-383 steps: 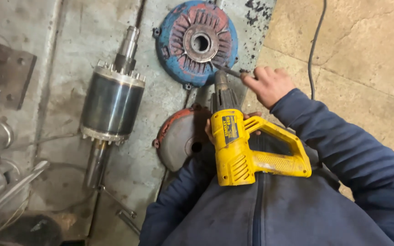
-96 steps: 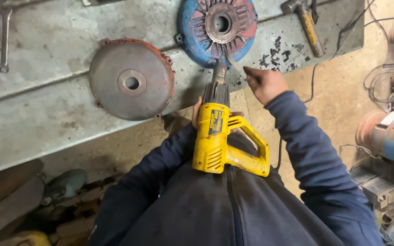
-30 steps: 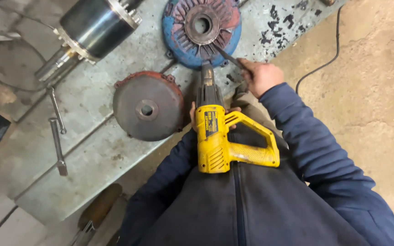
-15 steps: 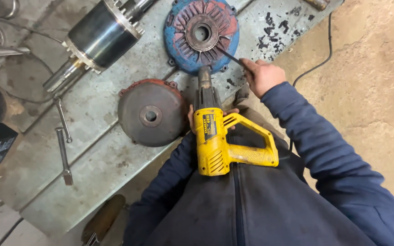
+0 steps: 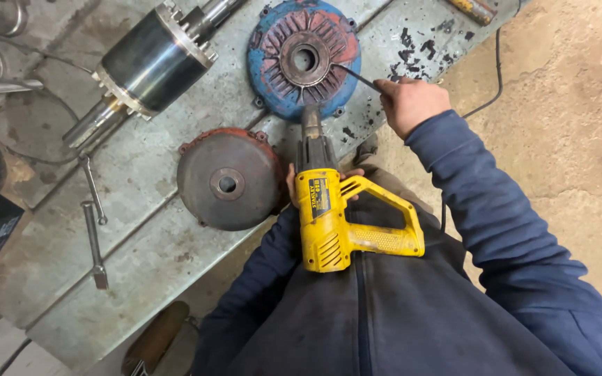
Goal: The person holds a heat gun in one hand and directs hot air at a blue metal fan cover on a workbench while scraping the softened old paint with a putty knife in the other hand. They work around the cover's rim and fins, moving the heat gun and scraper to different spots and brushing loose paint flakes off the part.
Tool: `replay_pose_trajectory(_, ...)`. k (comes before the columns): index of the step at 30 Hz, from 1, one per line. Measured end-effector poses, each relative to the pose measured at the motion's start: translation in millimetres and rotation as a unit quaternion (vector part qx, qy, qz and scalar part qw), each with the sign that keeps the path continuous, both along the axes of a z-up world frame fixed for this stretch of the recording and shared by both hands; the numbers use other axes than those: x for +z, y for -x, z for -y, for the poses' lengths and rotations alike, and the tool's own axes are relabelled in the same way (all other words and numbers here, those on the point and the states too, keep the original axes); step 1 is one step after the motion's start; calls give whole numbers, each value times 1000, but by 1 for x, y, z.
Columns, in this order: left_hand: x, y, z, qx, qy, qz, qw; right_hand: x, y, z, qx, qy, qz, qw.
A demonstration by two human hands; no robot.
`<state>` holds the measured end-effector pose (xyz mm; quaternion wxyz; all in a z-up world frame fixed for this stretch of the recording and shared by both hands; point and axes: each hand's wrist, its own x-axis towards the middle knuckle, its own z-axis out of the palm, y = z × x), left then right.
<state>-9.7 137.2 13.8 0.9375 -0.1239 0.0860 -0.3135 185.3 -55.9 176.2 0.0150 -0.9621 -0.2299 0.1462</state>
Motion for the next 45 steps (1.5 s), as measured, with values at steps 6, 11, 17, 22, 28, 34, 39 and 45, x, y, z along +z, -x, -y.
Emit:
replay_pose_trajectory(6,-1,3,1,29,-4,10,1000,-27,-15,9,-19,-104,-32,994)
replay_pose_trajectory(11,8,3,4,40,-36,-9,999,-53,-18,17,-25,-173,-83,981)
replay_pose_trajectory(17,14,0,17,63,-69,-22,995,-74,9,51,-97,-414,-116,898)
replay_pose_trajectory(22,18,-12,27,75,-102,-27,992,-94,8,109,-292,-482,-165,809)
replay_pose_trajectory(28,19,-22,53,107,-93,-17,990,-66,-12,103,26,-402,-42,914)
replay_pose_trajectory(34,27,-17,85,177,-133,-70,973,-20,-50,33,131,-93,-54,986)
replay_pose_trajectory(39,21,-10,101,235,-136,-79,959,-10,-78,17,213,-16,-47,976)
replay_pose_trajectory(45,15,-5,120,263,-88,-77,958,2,-86,17,220,-4,-62,974)
